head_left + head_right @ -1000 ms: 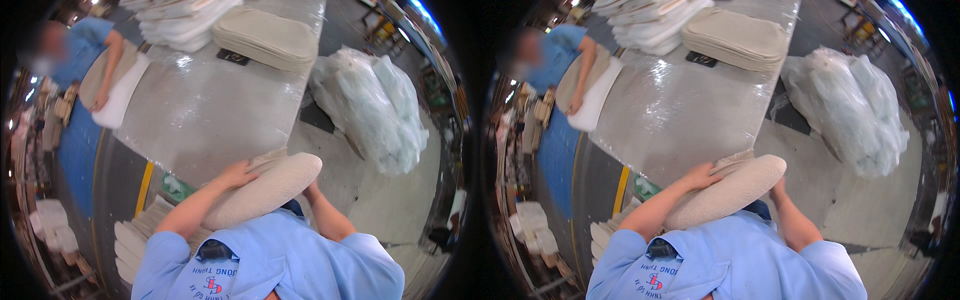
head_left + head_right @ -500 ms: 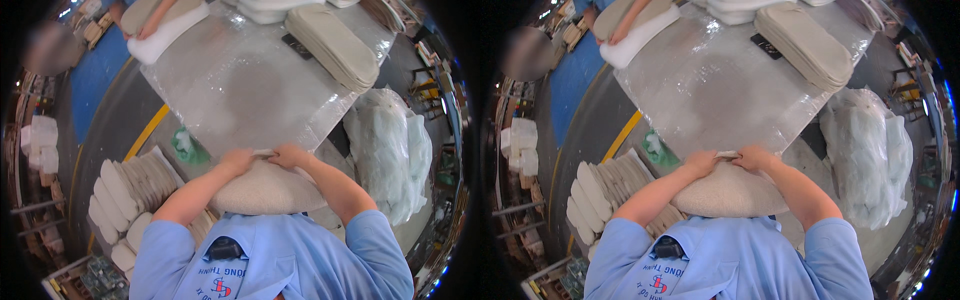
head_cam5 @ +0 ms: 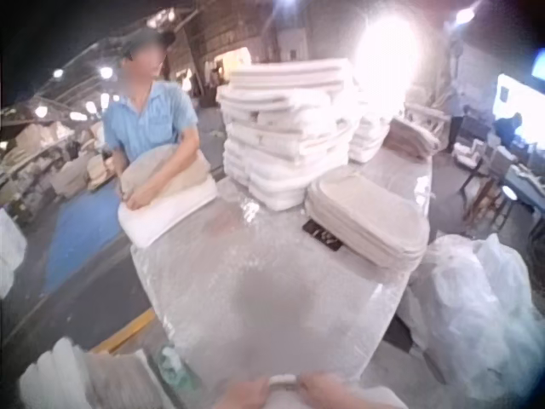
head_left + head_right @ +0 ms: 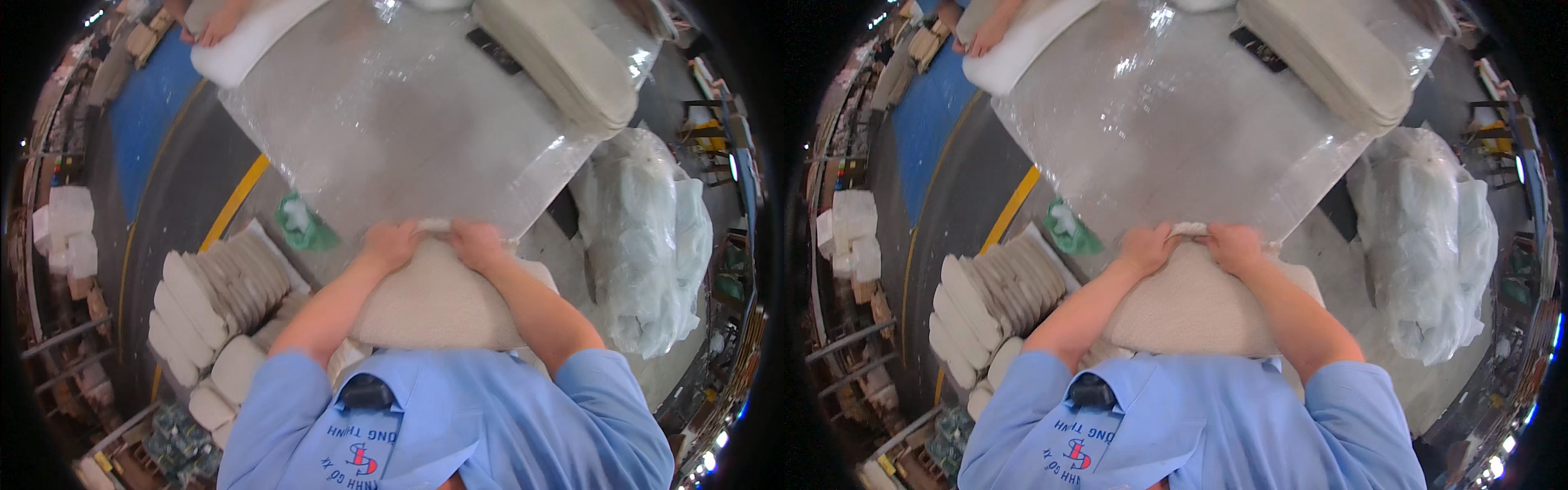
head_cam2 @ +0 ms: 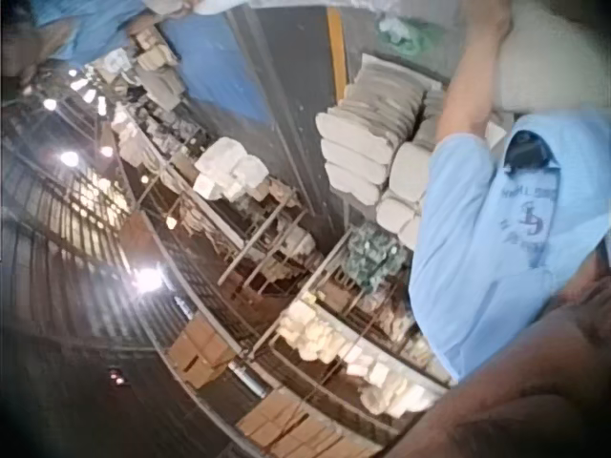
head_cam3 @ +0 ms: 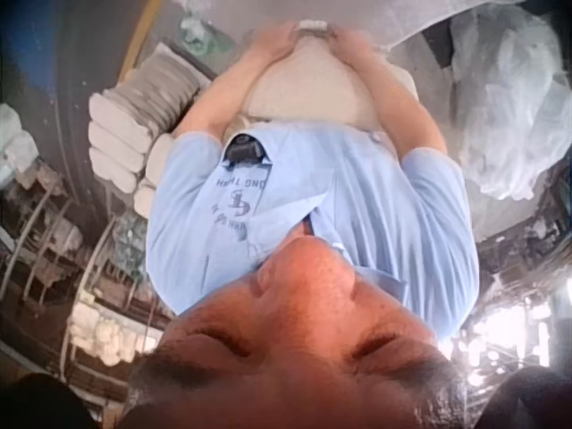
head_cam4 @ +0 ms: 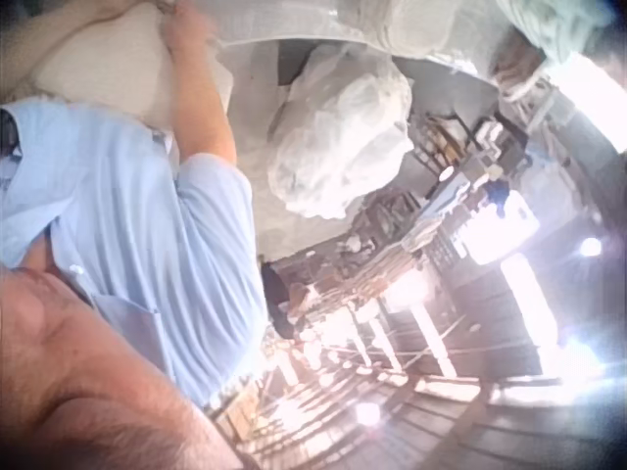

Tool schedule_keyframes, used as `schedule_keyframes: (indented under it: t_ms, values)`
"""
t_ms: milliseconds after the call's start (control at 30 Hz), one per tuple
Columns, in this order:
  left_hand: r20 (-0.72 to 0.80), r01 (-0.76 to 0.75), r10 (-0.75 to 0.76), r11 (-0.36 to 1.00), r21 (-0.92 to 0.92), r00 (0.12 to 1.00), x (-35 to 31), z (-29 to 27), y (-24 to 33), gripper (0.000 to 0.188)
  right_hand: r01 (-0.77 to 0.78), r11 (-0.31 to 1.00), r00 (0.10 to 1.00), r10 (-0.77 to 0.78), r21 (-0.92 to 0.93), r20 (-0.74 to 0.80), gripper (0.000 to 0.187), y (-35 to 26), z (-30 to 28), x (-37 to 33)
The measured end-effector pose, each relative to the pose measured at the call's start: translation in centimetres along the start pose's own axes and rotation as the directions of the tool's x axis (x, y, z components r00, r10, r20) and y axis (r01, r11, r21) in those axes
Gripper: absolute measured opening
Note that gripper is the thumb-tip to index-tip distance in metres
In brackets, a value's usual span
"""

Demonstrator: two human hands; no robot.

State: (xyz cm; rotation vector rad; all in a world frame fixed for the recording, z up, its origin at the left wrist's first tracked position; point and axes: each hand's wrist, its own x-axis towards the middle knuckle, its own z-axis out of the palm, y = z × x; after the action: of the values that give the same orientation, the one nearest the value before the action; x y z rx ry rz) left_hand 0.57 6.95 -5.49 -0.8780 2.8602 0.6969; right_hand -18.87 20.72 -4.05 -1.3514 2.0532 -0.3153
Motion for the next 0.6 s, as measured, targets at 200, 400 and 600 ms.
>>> schedule_keyframes:
  t_ms: [200,400,600]
  values:
    - [0.095,0.022,-0.02,1.0,-0.022,0.995,-1.6,-4.0,0.5,0.038,-0.019,0.982,0.993,-0.005,0.189,0.121,0.044,1.5,-7.2,-2.6]
    - [0.315,0.191,0.39,0.325,-0.926,0.865,-12.0,-22.7,12.0,0.034,-0.237,0.884,0.97,0.236,0.404,0.054,0.047,8.3,-15.2,-18.1]
    - [-0.523,-0.64,0.654,-0.076,-0.765,0.547,-18.1,-25.0,18.9,0.027,-0.143,0.751,0.858,0.419,0.645,-0.298,0.042,5.8,-4.7,-22.8]
